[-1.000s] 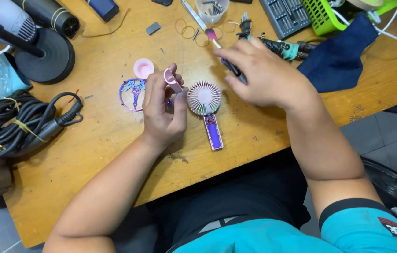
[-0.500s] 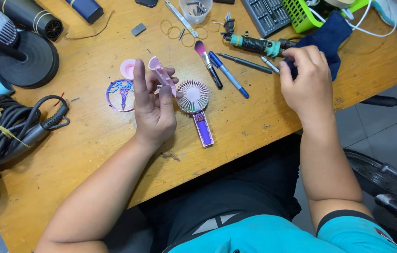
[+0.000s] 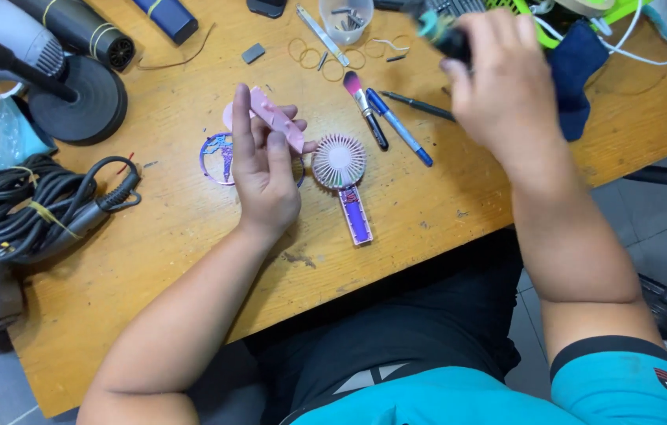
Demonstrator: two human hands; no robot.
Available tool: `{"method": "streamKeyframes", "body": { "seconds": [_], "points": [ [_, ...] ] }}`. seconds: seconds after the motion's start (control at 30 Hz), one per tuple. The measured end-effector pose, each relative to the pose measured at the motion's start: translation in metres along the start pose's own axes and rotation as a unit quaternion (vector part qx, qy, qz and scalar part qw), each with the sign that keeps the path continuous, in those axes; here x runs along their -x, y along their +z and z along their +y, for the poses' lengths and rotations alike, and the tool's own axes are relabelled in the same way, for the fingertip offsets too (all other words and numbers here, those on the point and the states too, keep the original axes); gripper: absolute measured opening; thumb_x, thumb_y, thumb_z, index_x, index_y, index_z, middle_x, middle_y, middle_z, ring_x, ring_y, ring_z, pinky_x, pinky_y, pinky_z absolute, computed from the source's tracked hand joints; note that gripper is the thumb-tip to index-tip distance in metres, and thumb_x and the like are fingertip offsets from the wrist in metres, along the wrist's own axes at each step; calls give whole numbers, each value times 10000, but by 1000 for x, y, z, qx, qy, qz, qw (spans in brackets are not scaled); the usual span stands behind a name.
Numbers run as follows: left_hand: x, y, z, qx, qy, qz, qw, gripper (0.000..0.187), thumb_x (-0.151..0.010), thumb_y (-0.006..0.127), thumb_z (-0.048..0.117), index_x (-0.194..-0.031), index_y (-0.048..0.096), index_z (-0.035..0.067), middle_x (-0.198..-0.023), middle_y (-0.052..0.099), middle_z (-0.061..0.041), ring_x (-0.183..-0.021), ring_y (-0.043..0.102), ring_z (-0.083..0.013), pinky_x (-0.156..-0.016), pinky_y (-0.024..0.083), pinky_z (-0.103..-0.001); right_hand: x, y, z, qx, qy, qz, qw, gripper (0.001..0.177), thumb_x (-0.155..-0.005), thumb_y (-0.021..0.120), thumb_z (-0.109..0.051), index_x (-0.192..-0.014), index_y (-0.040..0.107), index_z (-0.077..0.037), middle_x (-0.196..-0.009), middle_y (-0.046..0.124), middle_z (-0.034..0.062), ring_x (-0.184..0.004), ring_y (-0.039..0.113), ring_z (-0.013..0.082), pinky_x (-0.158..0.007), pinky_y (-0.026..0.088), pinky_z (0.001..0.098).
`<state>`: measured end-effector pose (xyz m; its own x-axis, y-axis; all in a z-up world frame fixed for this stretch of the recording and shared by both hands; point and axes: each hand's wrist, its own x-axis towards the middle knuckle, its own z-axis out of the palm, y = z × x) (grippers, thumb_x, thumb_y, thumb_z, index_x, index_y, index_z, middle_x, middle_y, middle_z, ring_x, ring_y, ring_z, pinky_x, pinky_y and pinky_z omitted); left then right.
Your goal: The person cleans a pink plastic fan handle with a brush, then uses a soldering iron to smooth the surface. They wipe the handle with a cloth, attach it to the fan head, and test the device by turning it on. Finally, they clean a separate purple fan component with the cloth.
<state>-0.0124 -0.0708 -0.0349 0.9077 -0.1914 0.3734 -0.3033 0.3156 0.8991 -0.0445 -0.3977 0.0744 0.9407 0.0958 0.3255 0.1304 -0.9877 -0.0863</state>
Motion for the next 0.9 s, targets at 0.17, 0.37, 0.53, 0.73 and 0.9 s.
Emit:
{"method": "streamKeyframes", "body": {
  "seconds": [0.17, 0.37, 0.53, 0.73, 0.9],
  "points": [
    [-10, 3, 7, 98, -144, 40, 984, 793, -1261, 557, 239, -1882, 64, 271, -1435, 761, -283, -1066, 852, -251, -829, 722, -310, -5, -10, -10, -357, -83, 198, 909, 396, -1410, 524, -43, -1734, 298, -65, -1707, 462, 312, -1649, 515, 466, -1448, 382, 524],
    [-14, -7, -5, 304, -256, 74, 915, 595, -1192, 596, 121, -1744, 415, -9, -1529, 682, -353, -1216, 782, -368, -1005, 750, -456, -26, 38, -54, -679, 27, 93, 727, 321, -1449, 546, -242, -1735, 401, -230, -1737, 580, 159, -1334, 768, 476, -1144, 776, 638],
    [-12, -10, -14, 282, -262, 48, 922, 614, -1193, 634, 190, -1752, 423, 46, -1495, 700, -290, -1284, 758, -364, -1040, 737, -483, -19, 59, -93, -631, -125, 178, 744, 392, -1253, 611, -65, -1584, 408, -123, -1439, 563, 199, -1408, 632, 315, -1176, 719, 613],
    [-10, -9, -16, 233, -243, 8, 942, 643, -1212, 608, 284, -1769, 423, 21, -1512, 721, -287, -1234, 782, -321, -920, 725, -361, -20, 68, -89, -581, -168, 253, 755, 385, -1161, 662, -94, -1449, 405, -89, -1318, 579, 256, -1209, 646, 359, -1051, 705, 594],
    [-7, -10, -16, 218, -249, 7, 944, 649, -1221, 595, 288, -1794, 410, 47, -1529, 729, -286, -1245, 790, -320, -921, 719, -348, -17, 73, -87, -577, -188, 237, 758, 386, -1162, 636, -72, -1437, 365, -68, -1327, 583, 288, -1195, 681, 402, -1056, 699, 593]
  ]
}}
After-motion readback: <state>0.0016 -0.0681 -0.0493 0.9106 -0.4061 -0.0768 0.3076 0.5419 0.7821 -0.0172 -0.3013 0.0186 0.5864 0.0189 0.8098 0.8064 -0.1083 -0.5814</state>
